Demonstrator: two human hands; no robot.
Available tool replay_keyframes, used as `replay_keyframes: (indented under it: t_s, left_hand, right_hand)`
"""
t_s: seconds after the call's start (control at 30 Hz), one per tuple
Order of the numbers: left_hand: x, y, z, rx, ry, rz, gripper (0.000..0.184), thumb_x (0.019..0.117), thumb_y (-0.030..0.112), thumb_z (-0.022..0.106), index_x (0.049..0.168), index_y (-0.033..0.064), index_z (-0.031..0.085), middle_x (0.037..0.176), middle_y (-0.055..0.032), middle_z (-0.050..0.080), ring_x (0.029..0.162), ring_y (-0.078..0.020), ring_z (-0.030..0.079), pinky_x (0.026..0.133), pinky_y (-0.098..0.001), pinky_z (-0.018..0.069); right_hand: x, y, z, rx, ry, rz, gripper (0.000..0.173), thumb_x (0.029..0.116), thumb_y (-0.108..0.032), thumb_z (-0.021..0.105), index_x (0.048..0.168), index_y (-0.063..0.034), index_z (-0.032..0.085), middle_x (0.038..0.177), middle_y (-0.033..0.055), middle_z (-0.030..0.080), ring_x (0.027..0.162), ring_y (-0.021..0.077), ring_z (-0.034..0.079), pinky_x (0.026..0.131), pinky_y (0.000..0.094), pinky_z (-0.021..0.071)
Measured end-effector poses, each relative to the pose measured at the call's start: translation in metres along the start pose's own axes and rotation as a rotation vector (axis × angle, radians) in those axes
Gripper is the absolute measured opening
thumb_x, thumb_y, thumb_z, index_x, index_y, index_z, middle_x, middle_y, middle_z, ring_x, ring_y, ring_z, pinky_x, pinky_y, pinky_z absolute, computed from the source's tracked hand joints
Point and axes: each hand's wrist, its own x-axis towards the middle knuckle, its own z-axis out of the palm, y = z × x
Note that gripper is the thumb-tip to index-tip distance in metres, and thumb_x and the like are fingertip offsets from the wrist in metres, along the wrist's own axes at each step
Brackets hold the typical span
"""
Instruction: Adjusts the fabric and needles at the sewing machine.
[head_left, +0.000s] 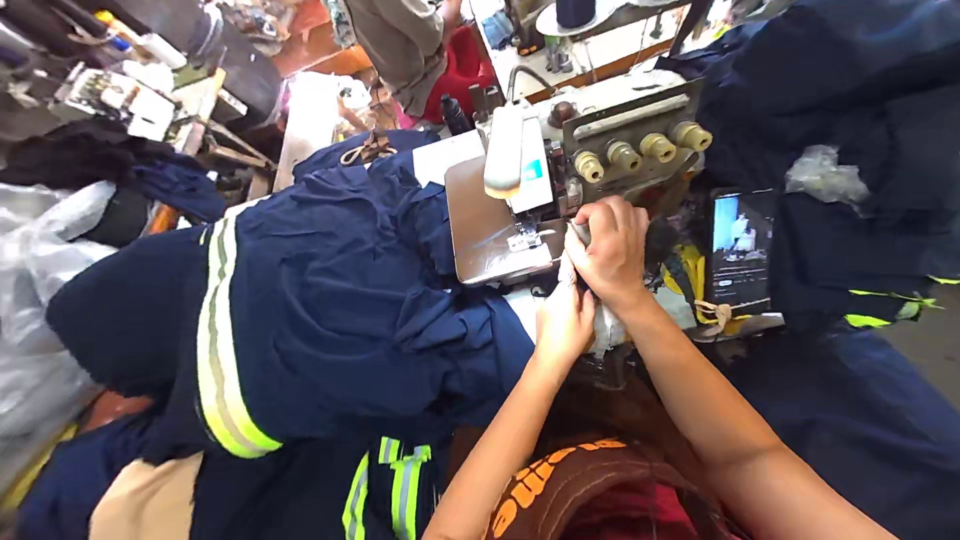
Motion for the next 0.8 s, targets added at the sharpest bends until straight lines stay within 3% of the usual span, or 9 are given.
replay_keyframes:
  t_s: [0.07, 0.17, 0.2, 0.37, 0.43, 0.6, 0.73, 0.8]
  left_hand:
    - [0.000, -0.006, 0.005, -0.188, 0.007, -0.033, 0.050, 0.0967, 0.011, 0.058, 0.141, -0.0093, 0.052, 0.100, -0.0176, 0.072, 0.086, -0.0226, 0.070, 0.083, -0.0410, 0.0578]
    - [0.002, -0.001, 0.010, -0.518, 0.020, -0.108, 0.042, 0.0953, 0.005, 0.057, 0.135, -0.0077, 0.058, 0.128, -0.0190, 0.065, 0.097, -0.0105, 0.067, 0.087, -0.0273, 0.0556]
    - [0.002, 0.004, 0.012, -0.598, 0.030, -0.136, 0.039, 0.0945, 0.003, 0.056, 0.132, -0.0069, 0.060, 0.130, -0.0170, 0.064, 0.100, -0.0094, 0.066, 0.087, -0.0265, 0.0558]
    - [-0.005, 0.014, 0.016, -0.749, 0.057, -0.210, 0.033, 0.0939, -0.001, 0.056, 0.126, -0.0055, 0.063, 0.104, -0.0088, 0.072, 0.085, -0.0077, 0.066, 0.078, -0.0264, 0.0564]
    - [-0.007, 0.015, 0.016, -0.747, 0.045, -0.224, 0.032, 0.0948, -0.001, 0.057, 0.126, -0.0045, 0.062, 0.101, -0.0077, 0.071, 0.085, -0.0076, 0.066, 0.077, -0.0263, 0.0561]
    - [-0.004, 0.010, 0.014, -0.744, 0.036, -0.152, 0.038, 0.0951, -0.001, 0.058, 0.132, -0.0055, 0.062, 0.131, -0.0140, 0.065, 0.114, -0.0117, 0.065, 0.097, -0.0302, 0.0549]
    - [-0.005, 0.009, 0.011, -0.742, -0.025, -0.124, 0.040, 0.0960, -0.001, 0.057, 0.136, -0.0046, 0.060, 0.136, -0.0145, 0.063, 0.111, -0.0115, 0.066, 0.094, -0.0297, 0.0563]
    - [-0.008, 0.005, 0.008, -0.733, -0.064, -0.112, 0.038, 0.0964, 0.000, 0.058, 0.134, -0.0046, 0.061, 0.130, -0.0143, 0.066, 0.107, -0.0115, 0.067, 0.092, -0.0301, 0.0569]
  right_hand:
    - [0.000, 0.002, 0.003, 0.005, 0.021, -0.016, 0.012, 0.0918, -0.017, 0.068, 0.095, -0.0061, 0.065, 0.098, 0.0154, 0.065, 0.094, 0.0337, 0.064, 0.080, 0.0499, 0.0468]
    - [-0.002, 0.008, 0.004, 0.016, 0.055, -0.037, 0.010, 0.0937, -0.017, 0.065, 0.094, -0.0063, 0.065, 0.099, 0.0155, 0.066, 0.095, 0.0331, 0.064, 0.081, 0.0495, 0.0468]
    - [-0.003, 0.010, 0.004, 0.021, 0.068, -0.041, 0.010, 0.0941, -0.016, 0.064, 0.093, -0.0064, 0.064, 0.099, 0.0153, 0.066, 0.095, 0.0329, 0.064, 0.082, 0.0495, 0.0468]
    - [-0.011, 0.013, 0.000, 0.039, 0.117, -0.046, 0.010, 0.0939, -0.017, 0.065, 0.090, -0.0075, 0.063, 0.101, 0.0161, 0.065, 0.097, 0.0330, 0.062, 0.084, 0.0488, 0.0445]
    - [-0.013, 0.012, -0.002, 0.033, 0.120, -0.034, 0.009, 0.0930, -0.015, 0.066, 0.090, -0.0072, 0.063, 0.104, 0.0161, 0.064, 0.099, 0.0330, 0.061, 0.084, 0.0485, 0.0438]
    - [-0.009, 0.007, -0.004, -0.008, 0.052, -0.020, 0.009, 0.0940, -0.015, 0.064, 0.092, -0.0060, 0.063, 0.112, 0.0172, 0.064, 0.103, 0.0348, 0.061, 0.083, 0.0501, 0.0450]
    - [-0.013, 0.006, -0.010, -0.049, 0.035, -0.030, 0.010, 0.0937, -0.016, 0.065, 0.092, -0.0061, 0.061, 0.115, 0.0182, 0.063, 0.106, 0.0358, 0.060, 0.083, 0.0511, 0.0450]
    - [-0.019, 0.004, -0.012, -0.066, 0.049, -0.038, 0.012, 0.0943, -0.018, 0.064, 0.092, -0.0062, 0.062, 0.116, 0.0174, 0.064, 0.105, 0.0351, 0.061, 0.084, 0.0507, 0.0453]
